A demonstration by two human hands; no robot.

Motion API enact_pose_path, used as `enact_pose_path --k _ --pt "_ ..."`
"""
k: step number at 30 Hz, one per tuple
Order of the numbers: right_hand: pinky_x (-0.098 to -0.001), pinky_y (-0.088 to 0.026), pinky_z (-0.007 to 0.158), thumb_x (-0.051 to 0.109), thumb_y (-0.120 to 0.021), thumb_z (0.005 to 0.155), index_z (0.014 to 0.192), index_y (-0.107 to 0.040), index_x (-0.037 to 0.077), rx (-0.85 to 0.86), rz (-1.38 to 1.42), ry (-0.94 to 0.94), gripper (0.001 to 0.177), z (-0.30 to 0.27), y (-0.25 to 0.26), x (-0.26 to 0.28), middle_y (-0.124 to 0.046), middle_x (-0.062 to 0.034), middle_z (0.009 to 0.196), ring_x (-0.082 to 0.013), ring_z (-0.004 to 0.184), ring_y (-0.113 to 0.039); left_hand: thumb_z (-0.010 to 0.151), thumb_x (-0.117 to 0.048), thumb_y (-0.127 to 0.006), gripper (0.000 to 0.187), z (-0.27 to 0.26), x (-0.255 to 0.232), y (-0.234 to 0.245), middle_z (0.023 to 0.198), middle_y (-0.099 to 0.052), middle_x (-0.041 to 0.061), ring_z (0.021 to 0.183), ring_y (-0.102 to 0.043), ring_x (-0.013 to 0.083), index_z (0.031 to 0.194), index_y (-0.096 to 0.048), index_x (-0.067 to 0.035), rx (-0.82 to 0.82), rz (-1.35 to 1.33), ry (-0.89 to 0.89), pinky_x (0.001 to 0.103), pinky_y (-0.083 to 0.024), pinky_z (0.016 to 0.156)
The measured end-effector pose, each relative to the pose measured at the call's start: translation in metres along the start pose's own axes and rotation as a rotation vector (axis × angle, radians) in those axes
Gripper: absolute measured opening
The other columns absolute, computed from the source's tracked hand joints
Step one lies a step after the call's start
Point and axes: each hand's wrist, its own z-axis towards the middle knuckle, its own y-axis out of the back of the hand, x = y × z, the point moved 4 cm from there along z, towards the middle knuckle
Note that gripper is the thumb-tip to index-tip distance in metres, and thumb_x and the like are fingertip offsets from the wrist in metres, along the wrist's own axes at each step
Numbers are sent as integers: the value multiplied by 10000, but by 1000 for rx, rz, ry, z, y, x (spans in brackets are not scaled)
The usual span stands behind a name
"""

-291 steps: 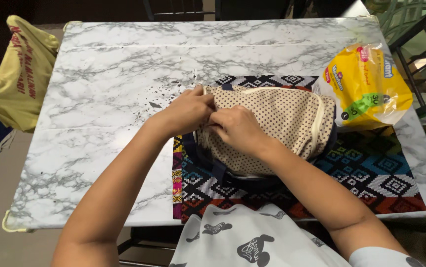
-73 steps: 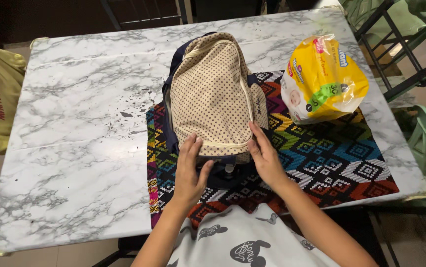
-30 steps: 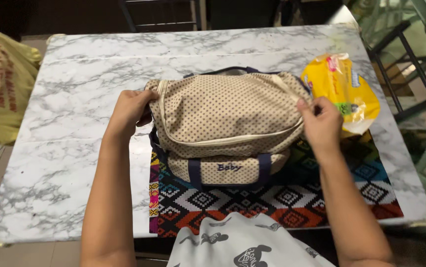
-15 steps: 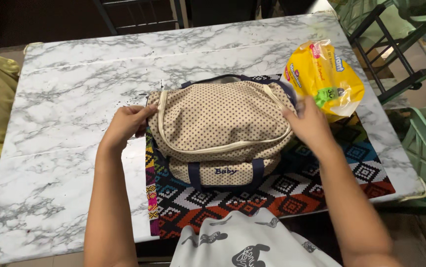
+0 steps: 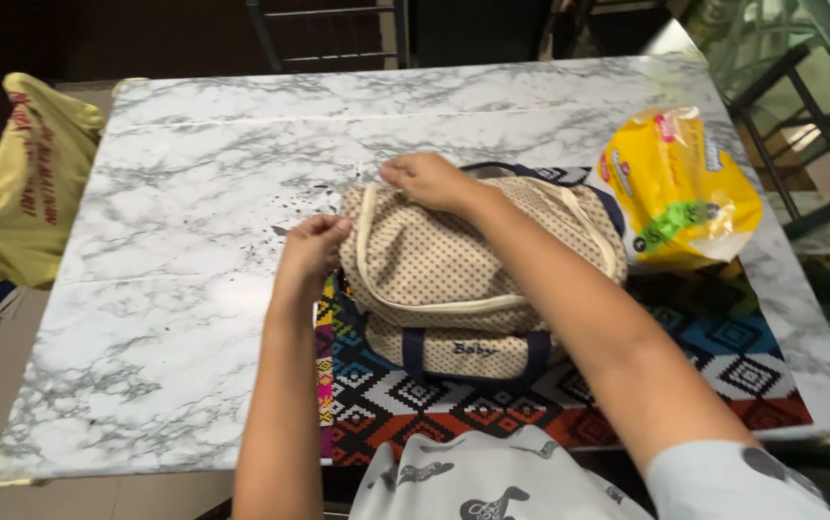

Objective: The person packs a diaper bag with diapers, folded white cloths, and a small bottle. They place items into the bag, close the zipper, then reopen the bag and remove some items to place them on the table.

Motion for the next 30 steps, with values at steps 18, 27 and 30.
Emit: enact_pose_path --k 18,27,30 --pt "-376 -575 805 284 -710 846 1076 -795 111 370 -331 35 300 24 -6 48 -797 -90 983 -219 877 -749 938 -166 -725 170 -27 10 -6 836 -724 29 723 -624 93 991 -715 -5 -44 112 -124 252 -502 664" --pt "-478 -474 927 191 -590 919 1179 -736 157 189 -393 -50 300 4 3 -1 -700 -158 1166 -375 1076 -640 947 -172 -718 169 -26 4 -2 840 -706 28 738 -608 90 977 -683 -10 14 209 -198 250 -501 683" --pt "-429 -527 984 87 -597 842 1147 -769 60 71 -463 -126 352 -17 35 -34 -738 -194 1145 -345 1069 -715 944 -182 -724 181 -27 4 1 844 -703 31 741 -602 95 977 -682 -9 6 213 -190 254 -497 687"
